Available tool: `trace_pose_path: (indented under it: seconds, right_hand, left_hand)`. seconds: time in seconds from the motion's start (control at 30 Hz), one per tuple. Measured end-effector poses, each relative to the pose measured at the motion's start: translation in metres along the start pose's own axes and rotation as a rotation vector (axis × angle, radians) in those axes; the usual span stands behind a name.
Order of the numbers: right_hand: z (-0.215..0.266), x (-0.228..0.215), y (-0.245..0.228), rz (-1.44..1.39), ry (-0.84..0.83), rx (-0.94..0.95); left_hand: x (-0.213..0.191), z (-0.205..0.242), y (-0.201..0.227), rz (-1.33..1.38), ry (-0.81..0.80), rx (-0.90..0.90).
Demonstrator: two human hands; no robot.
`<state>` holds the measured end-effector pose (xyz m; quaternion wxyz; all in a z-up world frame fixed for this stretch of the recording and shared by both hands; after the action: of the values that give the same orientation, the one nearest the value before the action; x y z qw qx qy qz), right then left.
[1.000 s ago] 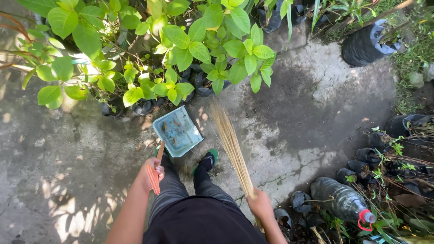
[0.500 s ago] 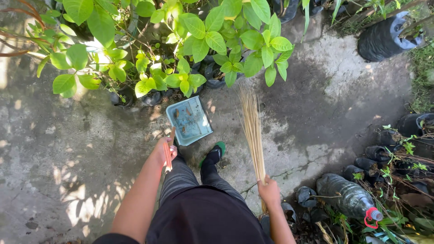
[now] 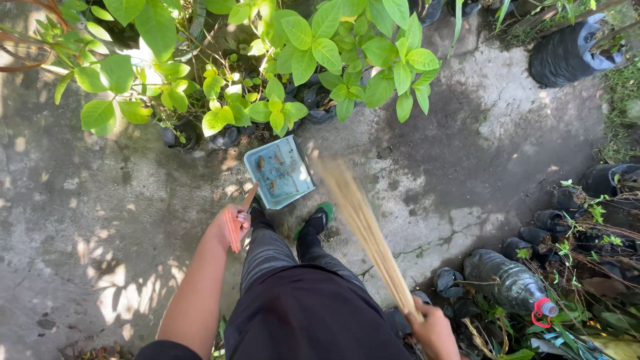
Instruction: Sweep leaves and debris from a concrete garden floor into a dustpan using a broom.
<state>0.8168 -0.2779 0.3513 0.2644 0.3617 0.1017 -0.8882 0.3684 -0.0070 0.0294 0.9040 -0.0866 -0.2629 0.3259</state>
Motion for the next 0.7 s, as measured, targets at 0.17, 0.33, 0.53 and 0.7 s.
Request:
trace_pose_path:
  seconds: [0.17, 0.33, 0.53, 0.7]
  right_hand:
    - [-0.05, -0.008, -0.057, 0.067, 0.194, -0.261]
    - [-0.084, 0.014, -0.101, 0.148, 0.187, -0.334]
    - [-0.03, 0.028, -0.092, 0.246, -0.077, -0.263]
    - [0.029, 0.001, -0.057, 0.132, 0.014, -0.245]
  left_hand:
    - [-0.031, 0.003, -0.011, 0.076, 0.062, -0.104]
    - [-0.049, -0.021, -0.008, 0.211, 0.013, -0.056]
    - [-0.036, -0.028, -0.013, 0.213, -0.025, -0.02]
    - [-0.051, -0.016, -0.012, 0.201, -0.072, -0.015]
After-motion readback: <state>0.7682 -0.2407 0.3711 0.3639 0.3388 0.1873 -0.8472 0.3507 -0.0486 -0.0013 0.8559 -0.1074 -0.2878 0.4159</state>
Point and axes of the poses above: each hand's wrist, its own z-axis away from the middle knuckle, its own x-axis out of the palm, y = z × x, the point moved 7 cm from there along -z, towards the middle knuckle, and after that the axes turned 8 degrees about -x, right-handed, at the moved point
